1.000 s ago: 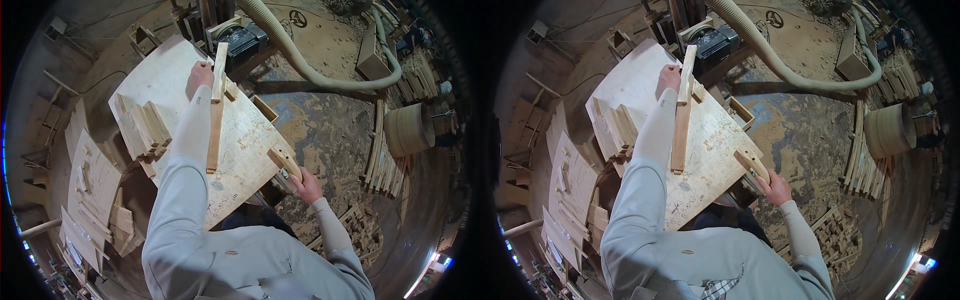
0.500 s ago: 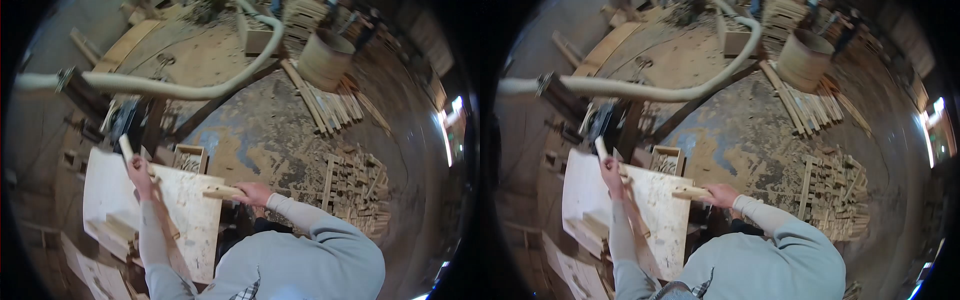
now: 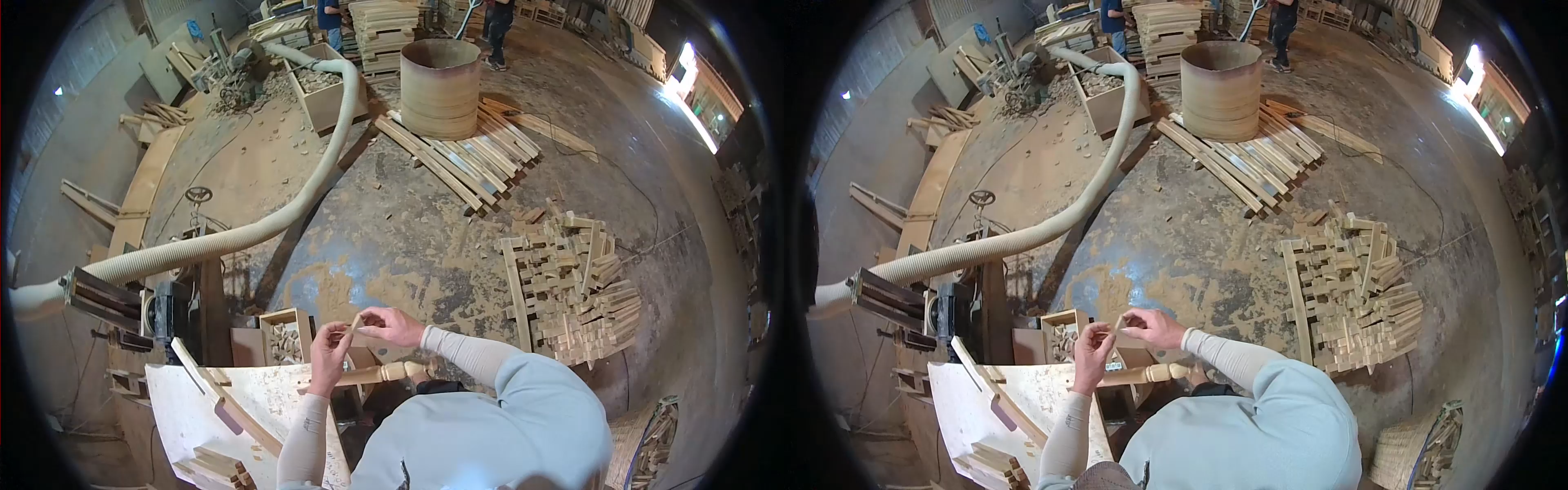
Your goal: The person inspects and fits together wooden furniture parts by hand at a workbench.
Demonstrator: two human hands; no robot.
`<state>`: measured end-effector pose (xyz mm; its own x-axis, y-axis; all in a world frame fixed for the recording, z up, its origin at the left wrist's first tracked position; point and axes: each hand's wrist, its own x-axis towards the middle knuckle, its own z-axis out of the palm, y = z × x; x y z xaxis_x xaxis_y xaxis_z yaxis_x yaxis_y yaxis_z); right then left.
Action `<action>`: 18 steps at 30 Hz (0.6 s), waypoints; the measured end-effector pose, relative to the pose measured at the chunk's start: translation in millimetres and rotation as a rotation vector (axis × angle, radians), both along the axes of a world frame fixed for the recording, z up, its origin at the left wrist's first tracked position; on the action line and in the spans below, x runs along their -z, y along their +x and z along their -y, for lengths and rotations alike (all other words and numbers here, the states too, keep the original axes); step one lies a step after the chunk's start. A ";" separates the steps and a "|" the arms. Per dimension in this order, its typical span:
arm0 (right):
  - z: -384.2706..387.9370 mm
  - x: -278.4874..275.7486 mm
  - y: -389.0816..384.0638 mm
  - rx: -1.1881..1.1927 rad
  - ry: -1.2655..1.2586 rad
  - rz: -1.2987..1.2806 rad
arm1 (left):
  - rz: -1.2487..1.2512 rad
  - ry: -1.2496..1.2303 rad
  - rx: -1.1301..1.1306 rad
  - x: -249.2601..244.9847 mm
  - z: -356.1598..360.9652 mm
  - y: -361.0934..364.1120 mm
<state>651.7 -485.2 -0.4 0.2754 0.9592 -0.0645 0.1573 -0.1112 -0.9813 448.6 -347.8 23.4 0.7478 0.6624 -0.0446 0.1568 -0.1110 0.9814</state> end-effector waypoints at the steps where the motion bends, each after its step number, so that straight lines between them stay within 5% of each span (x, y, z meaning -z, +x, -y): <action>1: 7.3 6.2 13.0 0.027 -0.018 0.016 | -0.001 0.007 0.008 -3.0 -0.1 5.7; 3: 25.0 42.7 44.0 0.213 -0.042 -0.073 | -0.162 0.393 0.012 -3.5 4.3 7.6; 6: 74.6 148.3 99.2 0.567 -0.242 -0.186 | -0.290 0.546 -0.037 15.5 7.8 -12.0; 7: 106.1 178.1 112.1 0.663 -0.425 -0.070 | -0.396 0.604 -0.055 25.9 7.4 -21.5; 8: 144.9 208.0 114.1 0.695 -0.364 0.348 | -0.397 0.615 -0.066 31.7 7.4 -27.3; 10: 229.4 292.4 119.5 0.282 -0.855 0.529 | -0.415 0.628 -0.082 38.5 5.5 -29.3; 11: 261.2 265.4 95.5 0.307 -1.064 0.390 | -0.437 0.631 -0.105 37.5 12.3 -33.1; 12: 293.2 312.1 76.8 0.447 -1.272 0.099 | -0.415 0.717 -0.115 38.8 16.1 -32.6; 16: 323.0 297.8 24.1 0.157 -1.279 0.422 | -0.486 0.788 -0.111 33.1 24.5 -25.0; 18: 280.0 294.7 63.8 -0.616 -1.192 0.447 | -0.505 0.773 -0.137 33.2 31.0 -29.3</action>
<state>715.4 -765.2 -295.1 0.0512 0.3645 -0.9298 0.7521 -0.6267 -0.2042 419.3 -378.8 -9.8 0.6732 0.7246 0.1473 0.6046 -0.6541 0.4545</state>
